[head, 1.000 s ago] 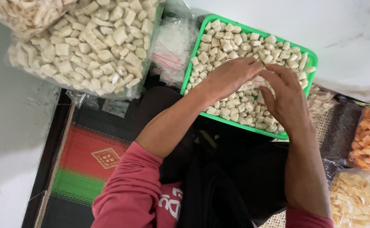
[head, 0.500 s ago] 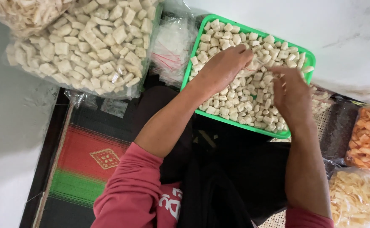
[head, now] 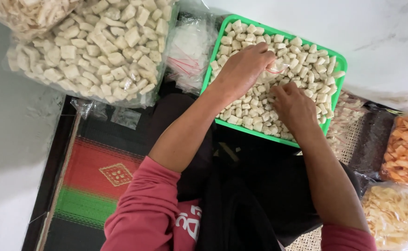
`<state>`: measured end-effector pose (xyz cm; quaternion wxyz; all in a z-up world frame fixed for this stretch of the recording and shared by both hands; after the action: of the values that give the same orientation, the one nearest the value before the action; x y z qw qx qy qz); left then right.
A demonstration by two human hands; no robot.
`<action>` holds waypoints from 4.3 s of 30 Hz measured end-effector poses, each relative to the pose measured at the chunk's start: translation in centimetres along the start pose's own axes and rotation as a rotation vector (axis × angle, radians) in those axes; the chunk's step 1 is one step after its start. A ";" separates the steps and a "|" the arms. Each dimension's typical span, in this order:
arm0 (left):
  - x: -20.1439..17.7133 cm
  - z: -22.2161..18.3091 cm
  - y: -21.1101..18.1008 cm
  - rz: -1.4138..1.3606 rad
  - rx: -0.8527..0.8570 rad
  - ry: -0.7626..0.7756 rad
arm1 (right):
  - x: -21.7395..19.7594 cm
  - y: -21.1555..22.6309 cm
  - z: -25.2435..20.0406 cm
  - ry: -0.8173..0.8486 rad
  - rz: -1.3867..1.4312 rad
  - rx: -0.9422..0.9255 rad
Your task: Packaging small cube-shaped snacks into small plastic bags from a tray.
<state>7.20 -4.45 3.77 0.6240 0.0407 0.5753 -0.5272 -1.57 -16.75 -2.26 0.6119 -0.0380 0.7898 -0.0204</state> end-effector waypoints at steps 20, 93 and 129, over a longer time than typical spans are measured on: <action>0.2 0.0 0.3 -0.071 0.022 -0.018 | 0.1 0.3 0.1 0.028 0.211 0.112; 2.1 -0.9 -2.2 -0.209 0.164 0.141 | -6.9 -2.4 -3.0 -0.624 0.724 -0.230; -2.4 -1.7 -8.4 0.249 0.113 0.206 | 32.0 -53.3 -16.2 -0.294 0.419 0.804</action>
<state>0.70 -5.56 9.69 0.6191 0.2003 0.5962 -0.4702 -23.30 -72.79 -24.86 0.6745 0.3593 0.6149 -0.1948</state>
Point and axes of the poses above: each hand's wrist, its own z-axis towards the middle knuckle, its own x-axis out of the palm, y = z × x, the point moved 8 cm from there along z, towards the middle knuckle, and after that the axes turned 3 degrees about -y, right-handed, at the moved point
